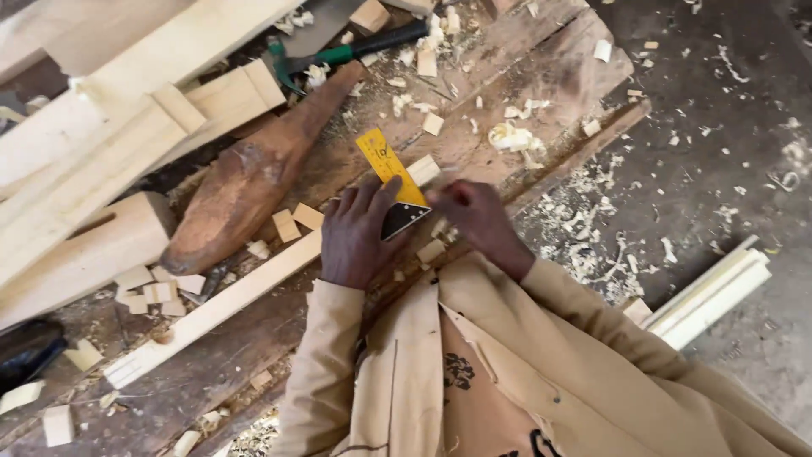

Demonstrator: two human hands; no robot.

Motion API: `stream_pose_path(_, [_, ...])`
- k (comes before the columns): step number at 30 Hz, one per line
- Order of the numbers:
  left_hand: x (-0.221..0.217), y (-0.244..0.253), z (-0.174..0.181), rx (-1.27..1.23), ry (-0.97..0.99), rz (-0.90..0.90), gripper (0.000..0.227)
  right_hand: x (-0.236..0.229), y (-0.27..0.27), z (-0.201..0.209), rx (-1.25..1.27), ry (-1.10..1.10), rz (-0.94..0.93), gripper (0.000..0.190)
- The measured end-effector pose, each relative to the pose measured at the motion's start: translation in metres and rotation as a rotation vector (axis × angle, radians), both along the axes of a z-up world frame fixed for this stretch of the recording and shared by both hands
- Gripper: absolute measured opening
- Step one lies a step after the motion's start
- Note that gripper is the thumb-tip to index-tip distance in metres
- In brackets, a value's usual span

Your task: The person uses a chisel and mallet to carve a groove into a small wooden block, then measures and marks the block with a try square and pencil. Finally, the person uses a hand saw to cut the block along the marked line.

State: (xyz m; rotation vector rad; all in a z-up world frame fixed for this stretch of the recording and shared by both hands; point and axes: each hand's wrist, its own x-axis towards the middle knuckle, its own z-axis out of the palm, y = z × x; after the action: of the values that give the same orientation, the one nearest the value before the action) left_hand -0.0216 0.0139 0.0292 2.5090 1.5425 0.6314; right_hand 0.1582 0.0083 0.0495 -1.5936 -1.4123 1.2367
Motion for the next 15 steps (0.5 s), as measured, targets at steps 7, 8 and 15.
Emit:
stream_pose_path(7, [0.005,0.002,0.001,-0.024,-0.036,0.037,0.069,0.028,0.007,-0.001,0.112,0.046,-0.23,0.06])
stream_pose_path(8, [0.005,0.005,0.0,-0.025,-0.031,0.035,0.068,0.026,0.008,0.0,0.129,0.133,-0.234,0.059])
stream_pose_path(15, [0.004,0.0,-0.004,-0.062,-0.054,0.029,0.065,0.021,0.0,0.019,0.287,0.231,-0.133,0.02])
